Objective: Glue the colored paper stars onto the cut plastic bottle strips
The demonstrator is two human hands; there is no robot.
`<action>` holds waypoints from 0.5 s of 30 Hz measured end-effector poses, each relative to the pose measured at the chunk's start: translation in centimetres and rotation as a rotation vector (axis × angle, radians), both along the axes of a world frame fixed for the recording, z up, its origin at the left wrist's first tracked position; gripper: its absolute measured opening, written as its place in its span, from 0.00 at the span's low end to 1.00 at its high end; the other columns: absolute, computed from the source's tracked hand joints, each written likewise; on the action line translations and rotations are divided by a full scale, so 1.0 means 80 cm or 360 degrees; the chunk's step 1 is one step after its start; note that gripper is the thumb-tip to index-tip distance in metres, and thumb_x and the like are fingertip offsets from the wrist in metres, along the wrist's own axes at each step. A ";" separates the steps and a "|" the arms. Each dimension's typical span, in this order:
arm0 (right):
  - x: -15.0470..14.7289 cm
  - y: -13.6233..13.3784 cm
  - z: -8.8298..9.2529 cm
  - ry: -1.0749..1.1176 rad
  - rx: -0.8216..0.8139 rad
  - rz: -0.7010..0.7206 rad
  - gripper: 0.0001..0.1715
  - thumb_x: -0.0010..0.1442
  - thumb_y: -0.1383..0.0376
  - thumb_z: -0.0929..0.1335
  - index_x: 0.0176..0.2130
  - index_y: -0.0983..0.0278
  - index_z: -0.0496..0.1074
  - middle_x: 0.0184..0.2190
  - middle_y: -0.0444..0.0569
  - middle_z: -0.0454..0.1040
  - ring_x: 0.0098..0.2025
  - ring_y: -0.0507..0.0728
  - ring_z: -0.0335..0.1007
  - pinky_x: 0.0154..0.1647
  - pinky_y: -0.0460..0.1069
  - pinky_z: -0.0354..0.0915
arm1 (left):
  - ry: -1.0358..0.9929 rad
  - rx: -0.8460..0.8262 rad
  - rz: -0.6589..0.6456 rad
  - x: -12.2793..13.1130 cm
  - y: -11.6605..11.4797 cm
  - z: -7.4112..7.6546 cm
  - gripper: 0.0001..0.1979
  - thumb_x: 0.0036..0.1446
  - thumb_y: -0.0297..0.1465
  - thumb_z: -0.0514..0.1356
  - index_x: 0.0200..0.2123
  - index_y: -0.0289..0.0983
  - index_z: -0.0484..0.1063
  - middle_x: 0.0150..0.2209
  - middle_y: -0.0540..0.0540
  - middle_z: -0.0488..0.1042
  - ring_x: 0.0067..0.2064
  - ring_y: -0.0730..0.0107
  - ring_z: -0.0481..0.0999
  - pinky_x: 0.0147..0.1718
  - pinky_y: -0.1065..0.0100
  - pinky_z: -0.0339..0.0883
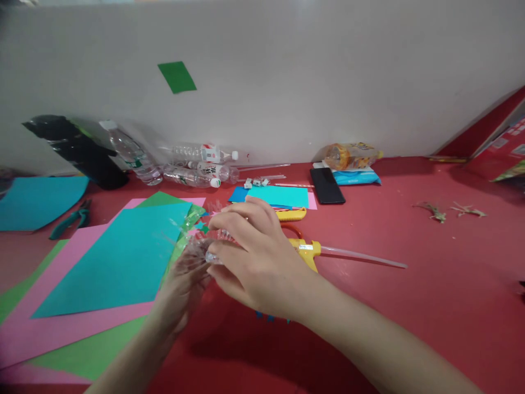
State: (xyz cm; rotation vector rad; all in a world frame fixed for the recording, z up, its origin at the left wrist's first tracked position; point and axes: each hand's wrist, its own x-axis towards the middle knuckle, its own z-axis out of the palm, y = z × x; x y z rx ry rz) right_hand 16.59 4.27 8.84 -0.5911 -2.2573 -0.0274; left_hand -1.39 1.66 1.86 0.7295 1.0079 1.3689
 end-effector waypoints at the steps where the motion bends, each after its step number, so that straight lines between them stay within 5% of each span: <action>1: 0.000 0.000 -0.001 -0.0009 0.0012 0.0003 0.08 0.63 0.66 0.67 0.41 0.66 0.76 0.50 0.54 0.72 0.57 0.62 0.60 0.63 0.63 0.56 | 0.0005 -0.0014 -0.0005 0.000 0.000 0.000 0.17 0.43 0.26 0.71 0.39 0.40 0.75 0.37 0.51 0.76 0.39 0.73 0.75 0.41 0.74 0.69; 15: 0.001 0.001 -0.002 -0.0104 -0.0058 -0.0023 0.15 0.61 0.66 0.69 0.48 0.65 0.74 0.56 0.55 0.68 0.63 0.63 0.54 0.65 0.64 0.54 | -0.0068 0.0016 -0.0022 0.000 0.003 -0.003 0.16 0.45 0.25 0.70 0.40 0.39 0.75 0.36 0.50 0.77 0.37 0.74 0.76 0.40 0.73 0.71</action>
